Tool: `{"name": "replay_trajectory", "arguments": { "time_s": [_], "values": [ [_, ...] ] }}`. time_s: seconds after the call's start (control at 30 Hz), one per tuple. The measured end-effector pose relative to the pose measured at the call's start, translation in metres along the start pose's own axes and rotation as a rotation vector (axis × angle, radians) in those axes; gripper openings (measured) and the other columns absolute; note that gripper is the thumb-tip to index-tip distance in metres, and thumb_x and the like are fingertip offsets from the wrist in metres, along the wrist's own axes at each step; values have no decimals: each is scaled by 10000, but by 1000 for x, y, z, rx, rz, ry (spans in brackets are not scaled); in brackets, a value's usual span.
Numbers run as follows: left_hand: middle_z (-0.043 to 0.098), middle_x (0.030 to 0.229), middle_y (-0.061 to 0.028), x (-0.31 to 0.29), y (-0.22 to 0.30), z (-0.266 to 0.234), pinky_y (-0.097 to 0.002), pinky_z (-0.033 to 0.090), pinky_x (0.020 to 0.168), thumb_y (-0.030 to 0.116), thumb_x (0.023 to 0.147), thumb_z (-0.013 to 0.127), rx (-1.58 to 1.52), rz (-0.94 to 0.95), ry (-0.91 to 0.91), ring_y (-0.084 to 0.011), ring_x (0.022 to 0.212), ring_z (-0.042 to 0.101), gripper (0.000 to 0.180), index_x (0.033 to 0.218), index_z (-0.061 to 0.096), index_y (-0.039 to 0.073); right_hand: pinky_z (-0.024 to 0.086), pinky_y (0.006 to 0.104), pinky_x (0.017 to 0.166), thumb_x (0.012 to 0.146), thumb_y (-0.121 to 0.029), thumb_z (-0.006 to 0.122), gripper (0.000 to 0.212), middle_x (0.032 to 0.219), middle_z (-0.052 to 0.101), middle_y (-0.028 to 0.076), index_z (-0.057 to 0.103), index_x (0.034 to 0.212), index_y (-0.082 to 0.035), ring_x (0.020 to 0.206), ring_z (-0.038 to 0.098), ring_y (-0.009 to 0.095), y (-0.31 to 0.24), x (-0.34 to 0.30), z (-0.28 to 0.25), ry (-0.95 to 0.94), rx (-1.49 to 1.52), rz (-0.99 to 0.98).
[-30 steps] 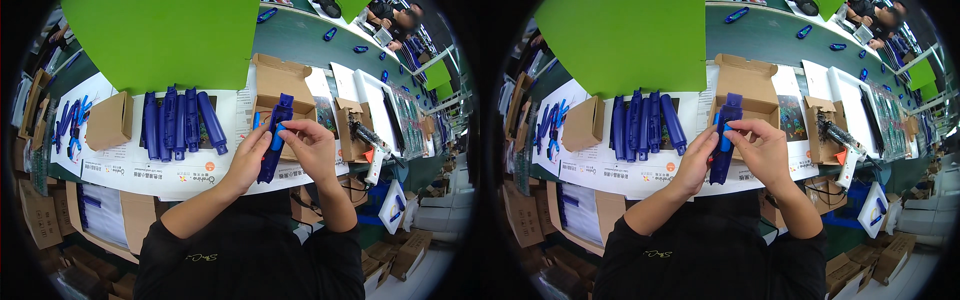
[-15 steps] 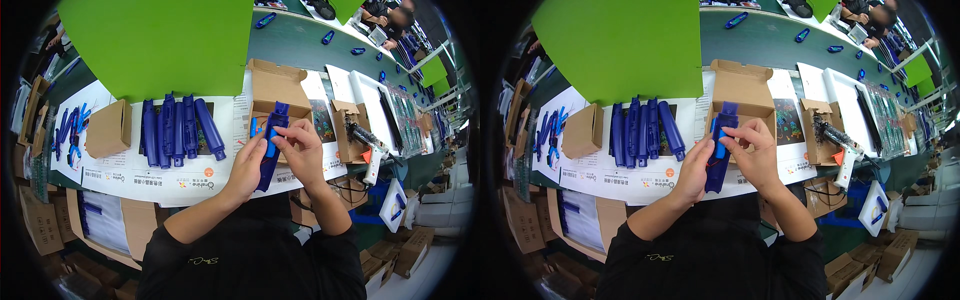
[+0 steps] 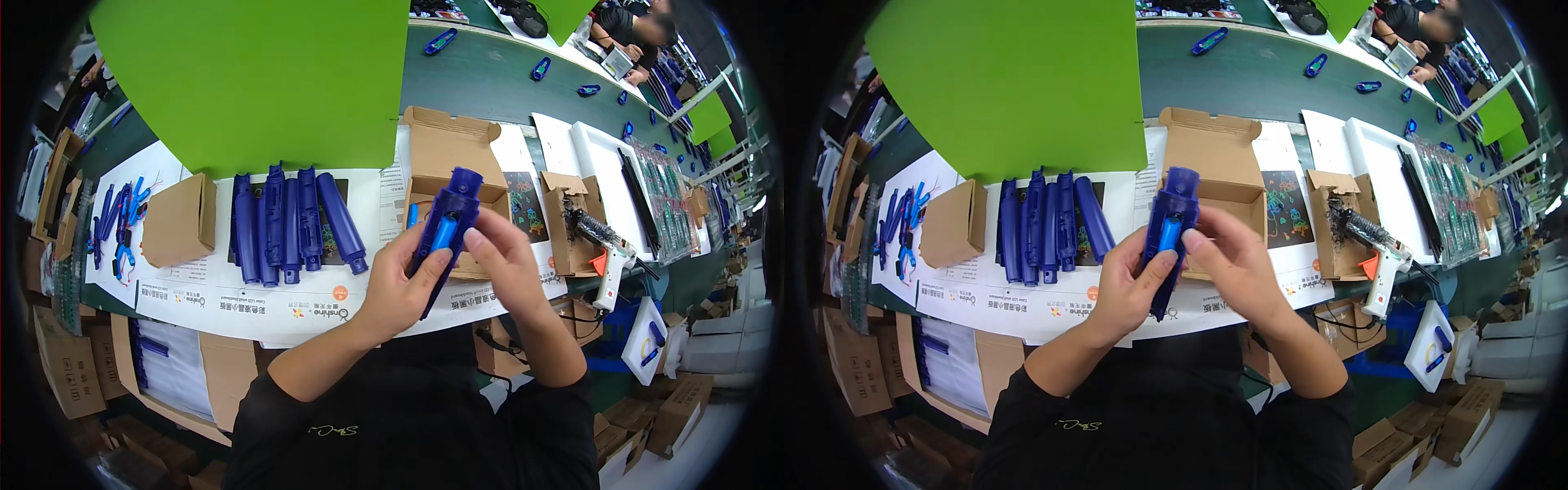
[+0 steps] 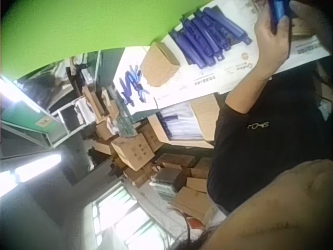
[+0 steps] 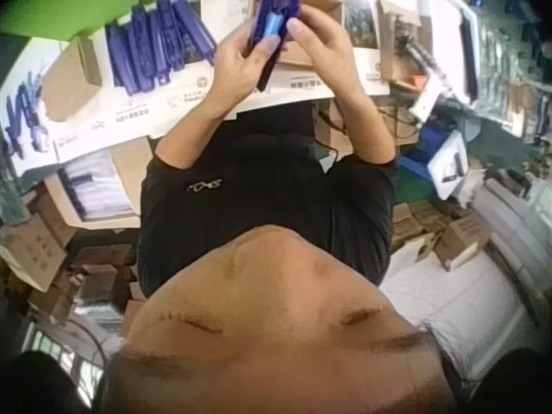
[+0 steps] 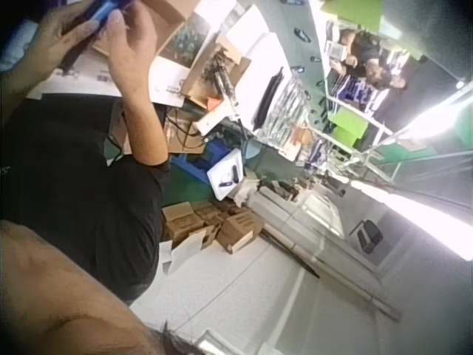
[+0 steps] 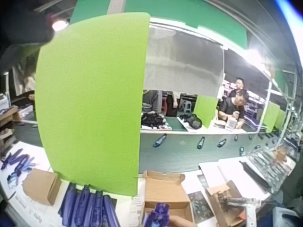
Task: Assemble small electronic components by applying hot glue to a blue plastic casing and inserting a battery pack.
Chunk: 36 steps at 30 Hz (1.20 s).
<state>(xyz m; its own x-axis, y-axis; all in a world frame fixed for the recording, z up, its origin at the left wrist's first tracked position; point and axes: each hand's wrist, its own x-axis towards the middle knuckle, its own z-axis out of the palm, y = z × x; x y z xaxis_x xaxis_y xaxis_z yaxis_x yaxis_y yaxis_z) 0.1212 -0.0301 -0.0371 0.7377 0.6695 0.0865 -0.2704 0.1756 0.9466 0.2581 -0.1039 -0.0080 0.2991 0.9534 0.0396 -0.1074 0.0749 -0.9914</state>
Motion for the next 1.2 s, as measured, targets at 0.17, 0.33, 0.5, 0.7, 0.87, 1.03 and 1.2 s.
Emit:
{"name": "replay_trajectory", "arguments": {
  "time_s": [0.17, 0.33, 0.5, 0.7, 0.87, 1.03, 1.2],
  "values": [
    [583, 865, -9, 12, -3, 1, -196, 435, 667, 195, 940, 528, -34, -87, 9, -51, 741, 516, 315, 1175, 508, -14, 435, 240, 812, 955, -220, 495, 293, 1004, 577, 16, 532, 1152, -7, 902, 515, 64, -3, 14, 7, 29, 81, 151],
    [561, 1082, -61, 21, 5, 2, -274, 476, 816, 303, 994, 345, -409, -384, 84, -105, 945, 560, 422, 1278, 419, 0, 440, 228, 779, 956, -259, 499, 295, 948, 587, 8, 546, 1123, -19, 862, 521, 53, -4, 33, 13, 87, 101, 225],
    [406, 1361, -179, 28, 7, -24, -381, 314, 1050, 407, 999, 229, -106, -233, -205, -242, 1252, 416, 593, 1415, 224, -16, 505, 259, 687, 936, -234, 526, 303, 943, 619, 52, 545, 1145, -15, 785, 591, 103, -10, 55, -5, 20, 105, 356],
    [564, 1107, -110, -10, 37, -109, -288, 426, 827, 143, 929, 470, 650, -52, 15, -168, 970, 554, 324, 1220, 505, 5, 513, 279, 616, 906, -256, 571, 296, 824, 605, 92, 547, 1034, 10, 662, 596, 160, -55, 213, -143, 175, -231, 133],
    [613, 871, -81, 16, 48, -114, -312, 455, 617, 136, 832, 594, 1182, -142, 243, -208, 722, 595, 257, 1072, 564, 49, 521, 320, 508, 813, -232, 691, 418, 815, 636, 158, 540, 1068, 63, 594, 634, 215, 59, 367, -210, 475, -505, 248],
    [623, 732, -104, 44, 22, -104, -369, 490, 547, 322, 815, 631, 1667, -56, 116, -268, 665, 620, 350, 1044, 559, 68, 535, 361, 606, 733, -312, 757, 470, 891, 671, 111, 642, 1082, -18, 743, 655, 209, 131, 425, -221, 584, -814, 269],
    [624, 633, -80, 77, 1, -91, -333, 485, 489, 429, 802, 620, 1990, -280, -6, -215, 573, 627, 674, 1278, 425, -6, 527, 328, 653, 796, -310, 648, 406, 912, 684, 141, 638, 1087, -27, 724, 666, 219, 76, 389, -272, 490, -1214, -157]
  ]
}}
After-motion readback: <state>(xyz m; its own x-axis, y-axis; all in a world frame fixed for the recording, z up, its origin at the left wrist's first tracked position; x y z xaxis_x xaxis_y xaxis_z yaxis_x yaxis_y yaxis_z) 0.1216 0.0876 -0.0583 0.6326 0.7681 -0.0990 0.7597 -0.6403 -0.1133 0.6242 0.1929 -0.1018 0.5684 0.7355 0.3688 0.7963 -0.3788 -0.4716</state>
